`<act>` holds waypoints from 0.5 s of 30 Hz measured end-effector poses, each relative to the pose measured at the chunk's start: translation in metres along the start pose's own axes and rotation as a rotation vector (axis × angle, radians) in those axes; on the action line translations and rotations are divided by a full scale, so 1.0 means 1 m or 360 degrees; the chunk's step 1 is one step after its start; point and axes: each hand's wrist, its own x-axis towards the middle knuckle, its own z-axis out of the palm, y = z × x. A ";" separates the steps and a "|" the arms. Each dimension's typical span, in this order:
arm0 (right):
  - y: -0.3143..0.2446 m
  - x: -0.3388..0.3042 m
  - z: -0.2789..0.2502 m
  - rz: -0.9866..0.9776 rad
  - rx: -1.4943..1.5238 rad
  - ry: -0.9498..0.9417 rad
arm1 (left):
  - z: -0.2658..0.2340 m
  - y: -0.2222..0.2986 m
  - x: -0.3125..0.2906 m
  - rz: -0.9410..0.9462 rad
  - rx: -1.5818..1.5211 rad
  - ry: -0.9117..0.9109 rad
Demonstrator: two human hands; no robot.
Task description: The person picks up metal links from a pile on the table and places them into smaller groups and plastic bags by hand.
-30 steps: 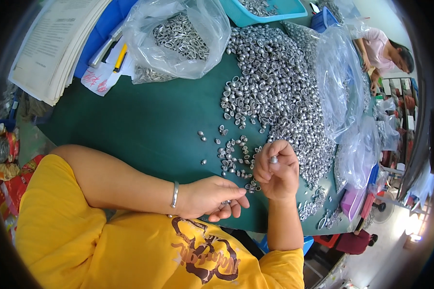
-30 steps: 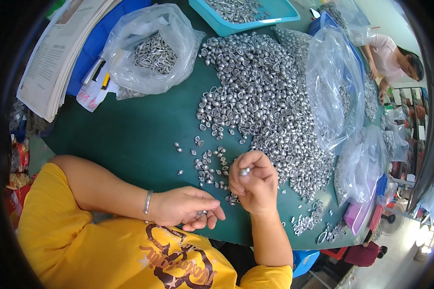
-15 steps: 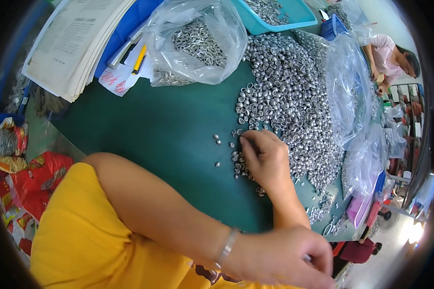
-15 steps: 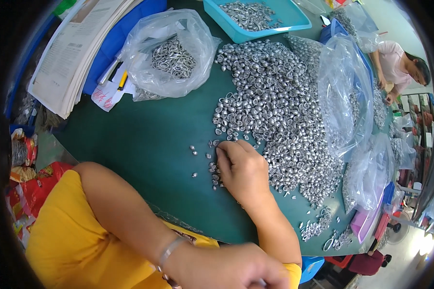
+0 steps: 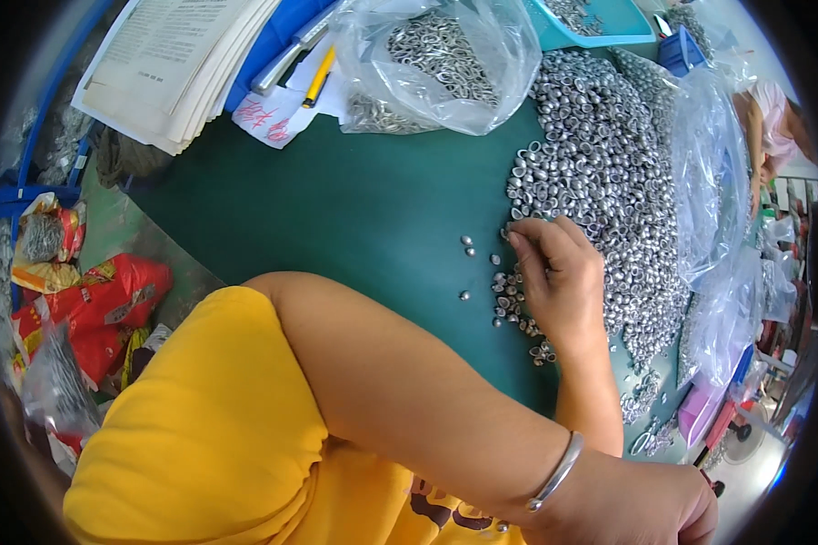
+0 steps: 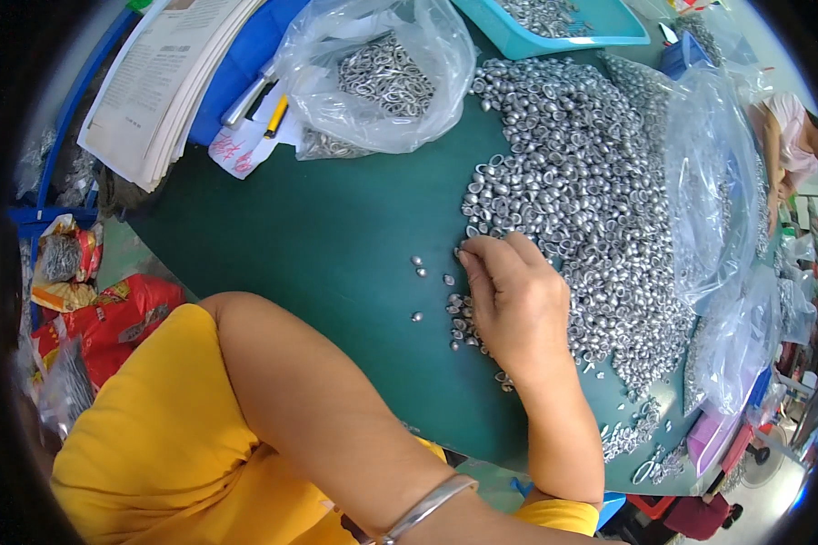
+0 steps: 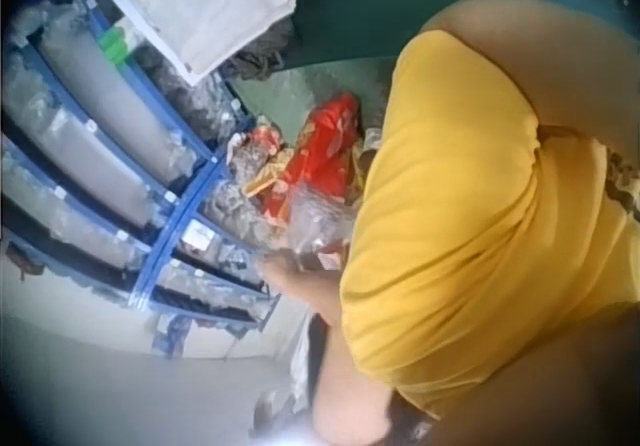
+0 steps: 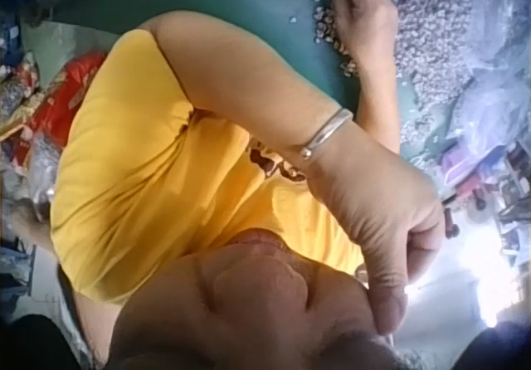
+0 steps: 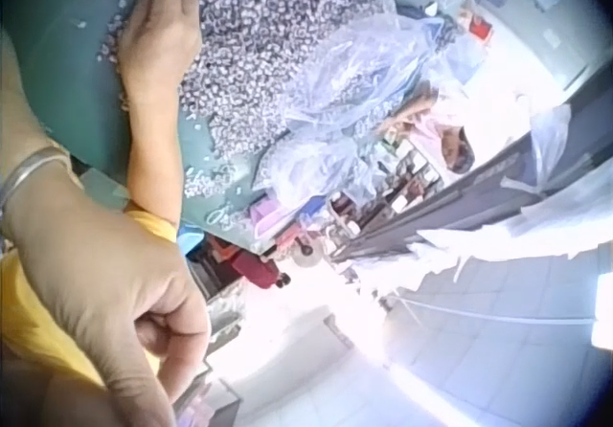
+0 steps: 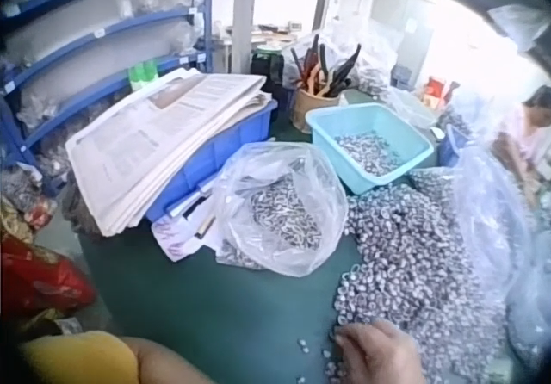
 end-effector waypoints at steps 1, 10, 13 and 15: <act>0.000 0.001 -0.001 0.0026 0.0024 -0.0006 | -0.002 0.000 0.003 -0.0044 0.0010 -0.0034; 0.003 0.002 -0.006 0.0126 0.0022 -0.0139 | -0.010 -0.014 0.014 0.0019 0.0069 -0.0097; 0.003 0.005 -0.006 0.0087 0.0057 -0.0114 | -0.012 -0.020 0.015 0.0111 0.0013 -0.0144; 0.000 0.007 -0.007 0.0025 -0.0018 -0.0099 | -0.017 -0.020 0.014 0.0159 -0.0085 -0.0247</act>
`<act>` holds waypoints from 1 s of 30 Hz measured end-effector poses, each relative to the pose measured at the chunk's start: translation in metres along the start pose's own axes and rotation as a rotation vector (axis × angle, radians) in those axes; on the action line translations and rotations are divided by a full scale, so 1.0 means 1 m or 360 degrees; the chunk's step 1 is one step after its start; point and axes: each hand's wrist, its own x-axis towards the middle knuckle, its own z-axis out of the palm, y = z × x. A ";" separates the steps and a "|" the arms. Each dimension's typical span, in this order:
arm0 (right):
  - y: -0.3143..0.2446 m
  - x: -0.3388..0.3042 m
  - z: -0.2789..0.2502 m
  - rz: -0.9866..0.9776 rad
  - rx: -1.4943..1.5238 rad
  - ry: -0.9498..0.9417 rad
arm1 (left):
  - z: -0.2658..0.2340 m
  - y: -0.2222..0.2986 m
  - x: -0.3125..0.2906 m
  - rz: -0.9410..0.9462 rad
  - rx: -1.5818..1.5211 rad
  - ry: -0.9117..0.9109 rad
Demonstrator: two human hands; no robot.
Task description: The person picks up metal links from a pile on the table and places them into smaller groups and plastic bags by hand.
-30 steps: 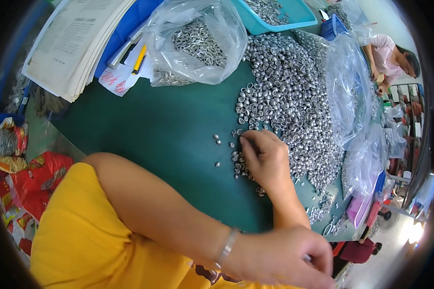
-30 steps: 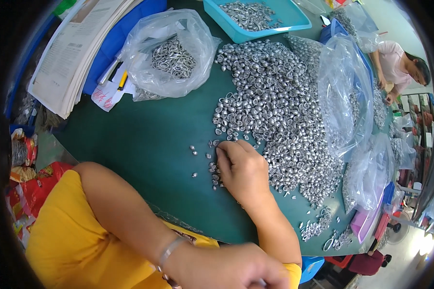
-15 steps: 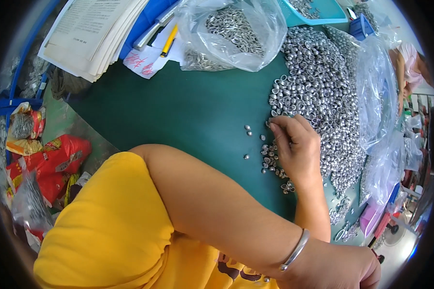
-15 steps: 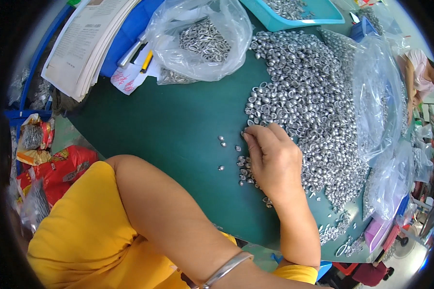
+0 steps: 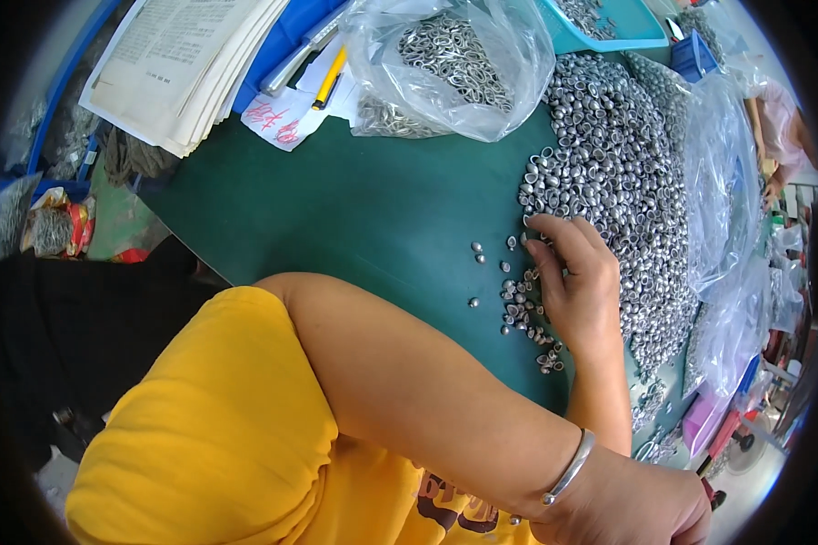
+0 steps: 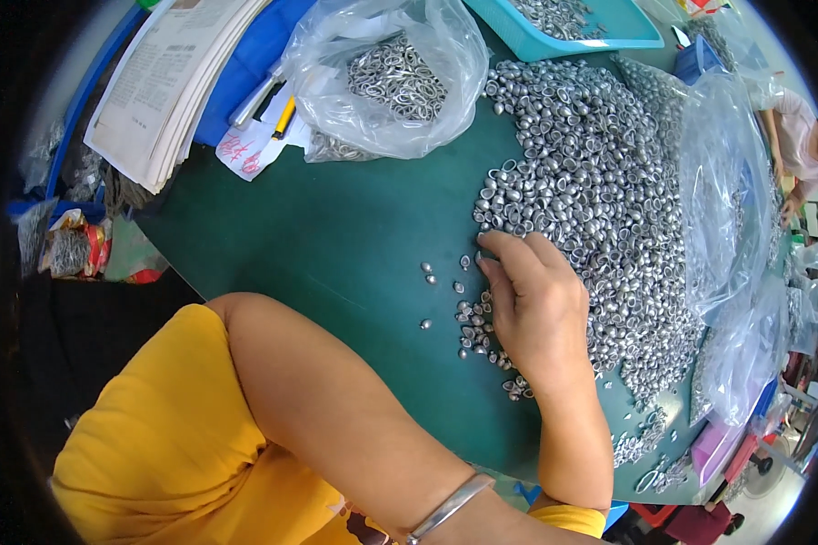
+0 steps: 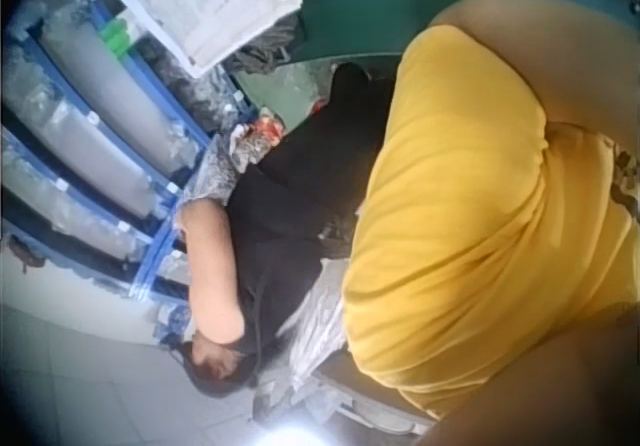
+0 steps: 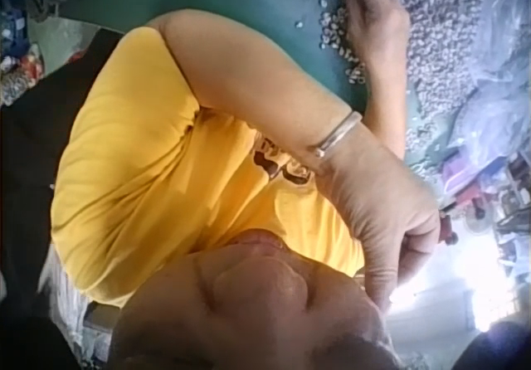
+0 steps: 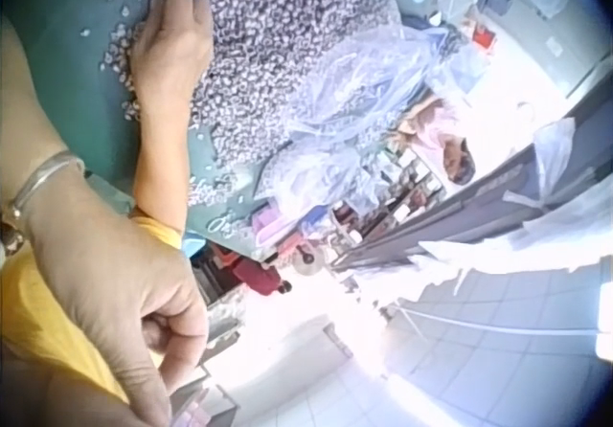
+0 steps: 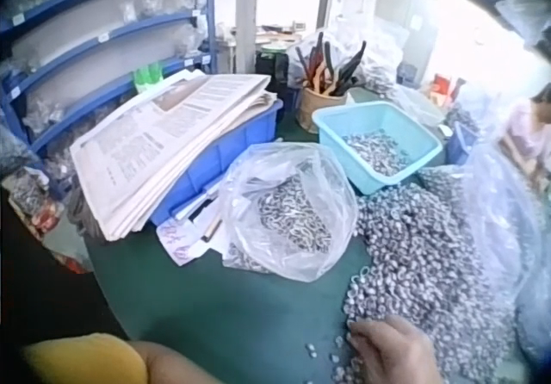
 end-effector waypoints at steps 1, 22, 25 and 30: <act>-0.001 0.000 0.000 -0.0028 -0.0036 0.0010 | -0.006 0.008 -0.003 -0.0030 -0.0058 -0.0068; 0.011 0.000 0.000 -0.0414 -0.0282 0.0079 | 0.001 0.002 -0.001 -0.0225 -0.0128 -0.0017; 0.015 0.000 -0.002 -0.0477 -0.0325 0.0082 | 0.006 0.014 -0.003 -0.0424 0.0020 0.0158; 0.015 0.004 -0.002 -0.0590 -0.0359 0.0055 | 0.002 -0.005 -0.001 -0.0214 0.0100 0.0149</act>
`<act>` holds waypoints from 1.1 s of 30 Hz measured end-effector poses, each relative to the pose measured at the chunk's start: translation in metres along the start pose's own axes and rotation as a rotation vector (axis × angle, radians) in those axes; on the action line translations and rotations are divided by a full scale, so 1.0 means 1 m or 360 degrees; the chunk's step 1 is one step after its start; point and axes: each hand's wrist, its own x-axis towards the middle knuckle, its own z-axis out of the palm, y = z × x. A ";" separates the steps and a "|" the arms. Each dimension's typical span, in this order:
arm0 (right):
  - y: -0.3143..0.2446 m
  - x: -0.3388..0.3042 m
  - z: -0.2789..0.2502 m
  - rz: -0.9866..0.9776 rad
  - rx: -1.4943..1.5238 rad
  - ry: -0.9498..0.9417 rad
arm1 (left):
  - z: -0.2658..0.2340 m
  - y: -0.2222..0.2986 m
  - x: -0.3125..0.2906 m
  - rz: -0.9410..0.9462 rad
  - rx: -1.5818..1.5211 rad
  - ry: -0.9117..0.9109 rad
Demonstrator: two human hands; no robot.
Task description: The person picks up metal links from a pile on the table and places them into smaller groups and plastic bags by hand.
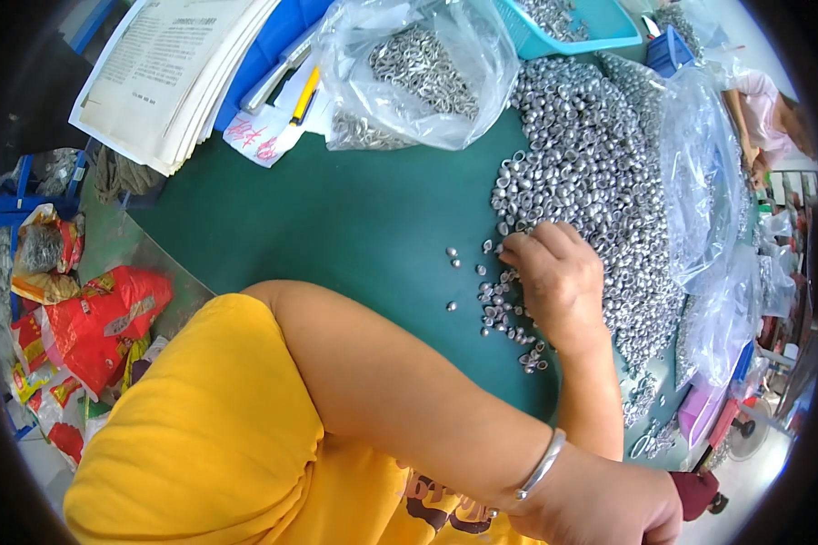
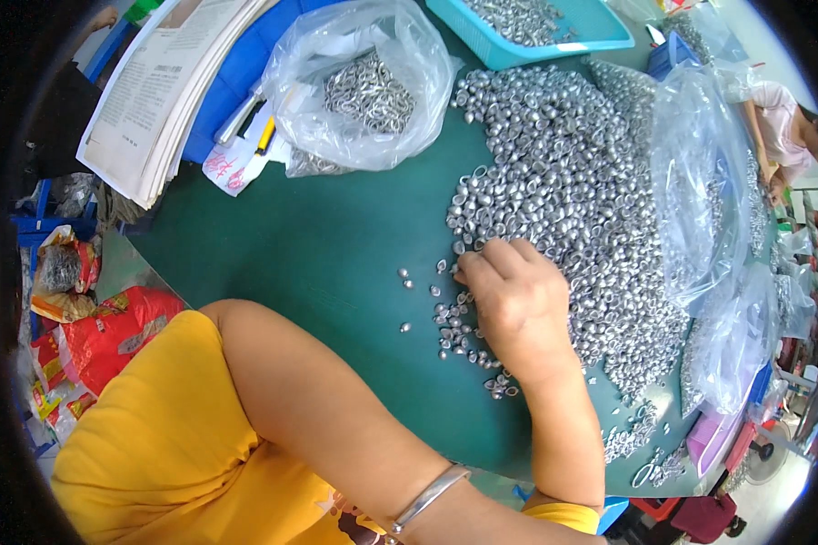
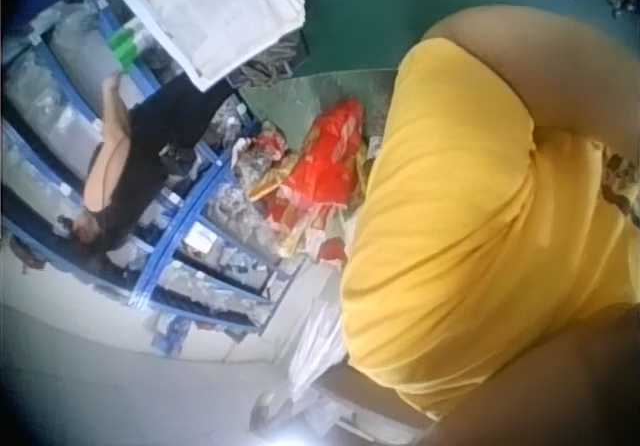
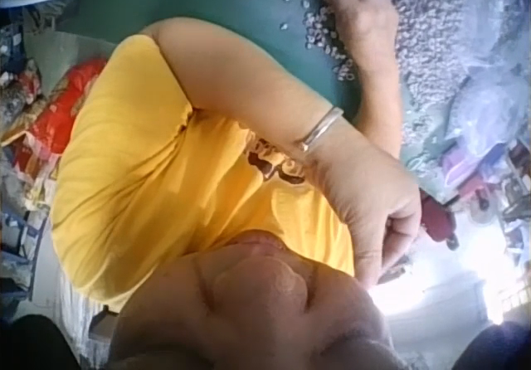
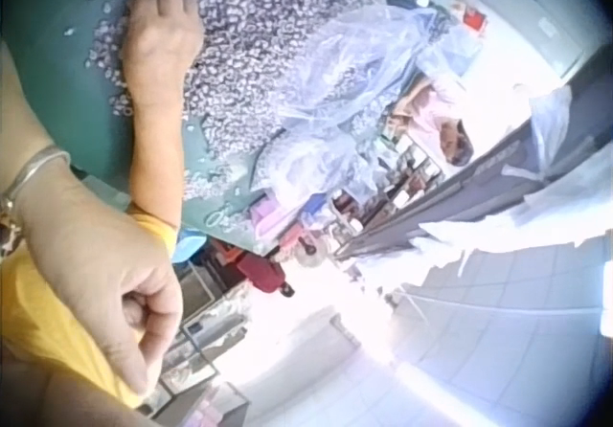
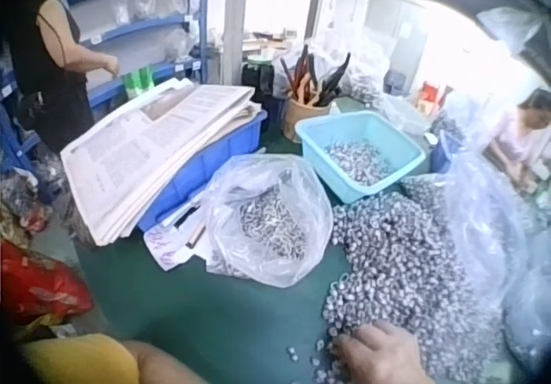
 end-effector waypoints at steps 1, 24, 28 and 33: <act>0.001 0.001 0.000 -0.0028 -0.0019 -0.0025 | 0.001 -0.004 0.002 0.0085 -0.0014 -0.0011; 0.011 -0.026 -0.009 0.0991 0.3145 0.0041 | 0.008 -0.011 -0.002 -0.0277 -0.0171 0.0501; 0.001 -0.010 -0.011 0.1060 0.1734 -0.0069 | 0.005 -0.016 -0.001 -0.0207 -0.0253 0.0488; -0.012 0.000 0.011 0.0518 0.0062 0.0089 | 0.005 -0.015 -0.001 -0.0177 -0.0181 0.0475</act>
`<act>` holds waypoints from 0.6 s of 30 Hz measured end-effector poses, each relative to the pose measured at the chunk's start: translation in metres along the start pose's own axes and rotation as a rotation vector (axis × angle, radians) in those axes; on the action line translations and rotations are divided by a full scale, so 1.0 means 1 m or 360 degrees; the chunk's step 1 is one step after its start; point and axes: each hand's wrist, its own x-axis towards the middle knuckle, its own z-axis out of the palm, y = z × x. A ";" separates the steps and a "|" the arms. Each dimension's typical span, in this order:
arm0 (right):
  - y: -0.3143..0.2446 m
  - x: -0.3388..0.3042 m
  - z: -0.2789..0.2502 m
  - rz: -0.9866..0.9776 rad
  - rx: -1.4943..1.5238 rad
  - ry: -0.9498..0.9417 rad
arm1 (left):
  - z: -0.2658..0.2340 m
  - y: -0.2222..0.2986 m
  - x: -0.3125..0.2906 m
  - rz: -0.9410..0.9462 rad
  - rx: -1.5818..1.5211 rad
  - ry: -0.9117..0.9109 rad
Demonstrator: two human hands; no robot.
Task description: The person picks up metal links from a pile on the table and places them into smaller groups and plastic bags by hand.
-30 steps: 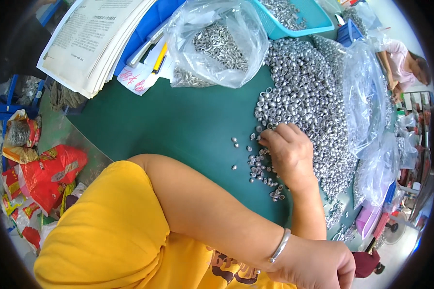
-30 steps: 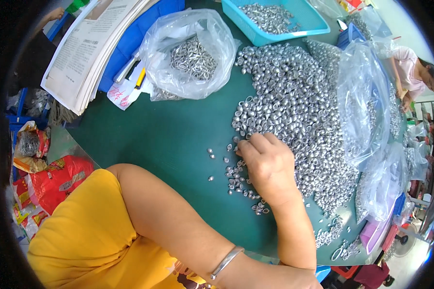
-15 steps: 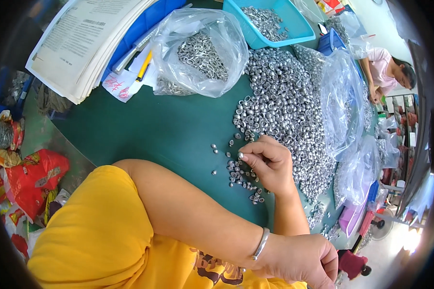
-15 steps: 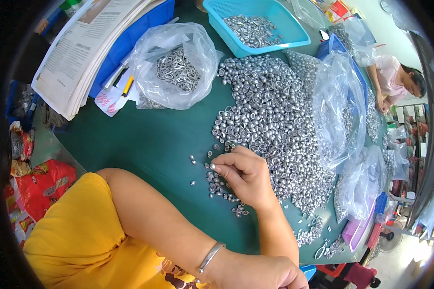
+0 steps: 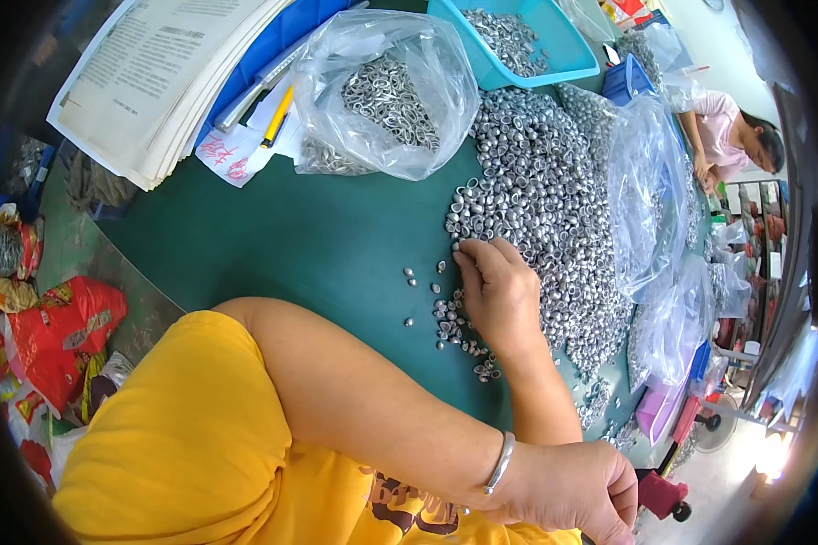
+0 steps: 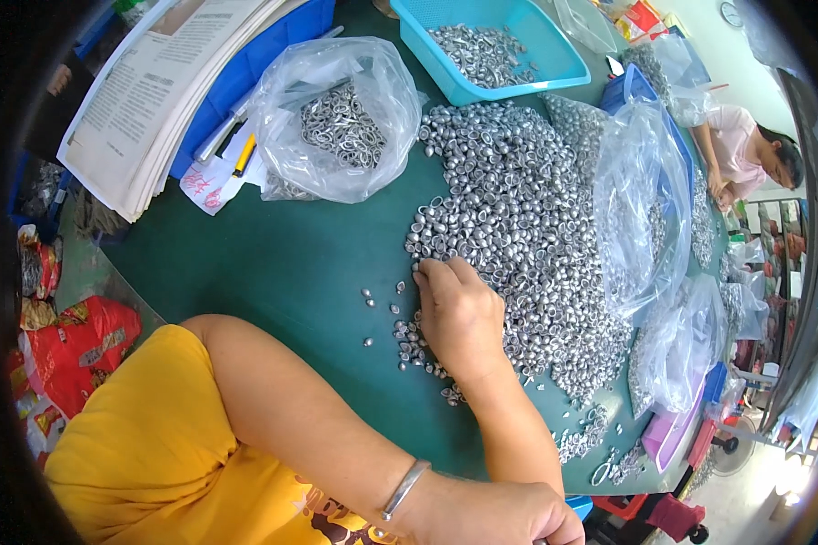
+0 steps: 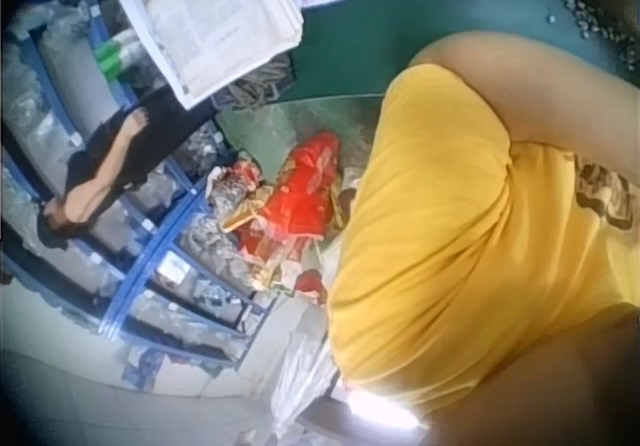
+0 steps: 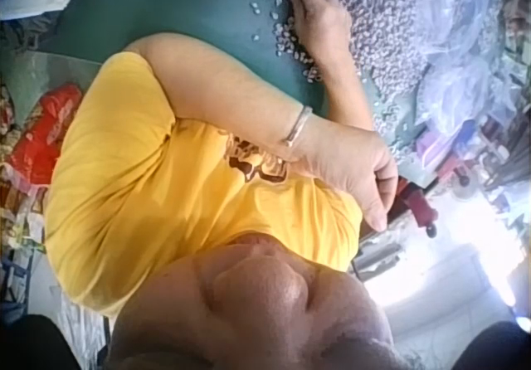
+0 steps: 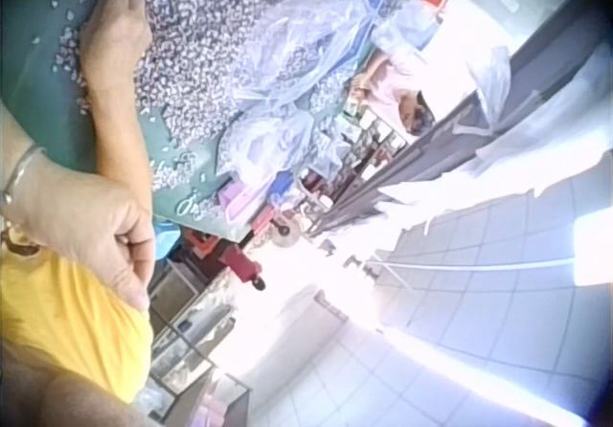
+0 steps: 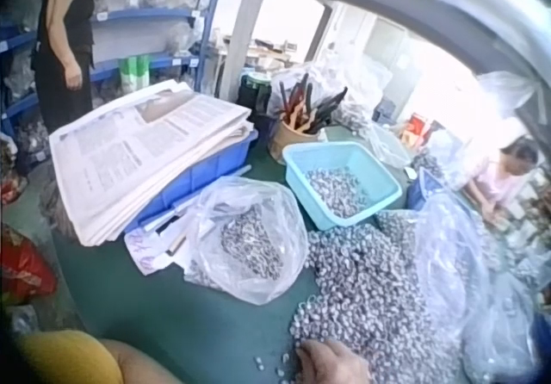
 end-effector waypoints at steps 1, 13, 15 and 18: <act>0.002 0.000 -0.001 0.0044 0.0171 -0.0028 | 0.001 0.001 -0.001 -0.0002 0.0014 0.0000; 0.024 -0.023 -0.022 0.0617 0.3058 -0.0217 | 0.000 0.000 -0.005 0.0047 0.0210 0.0082; 0.026 -0.023 -0.030 0.0679 0.3317 -0.0106 | -0.010 -0.013 0.000 0.0155 0.0086 0.0033; 0.032 -0.027 -0.038 0.1142 0.2395 -0.0067 | -0.026 0.012 -0.026 0.0130 0.0623 0.0322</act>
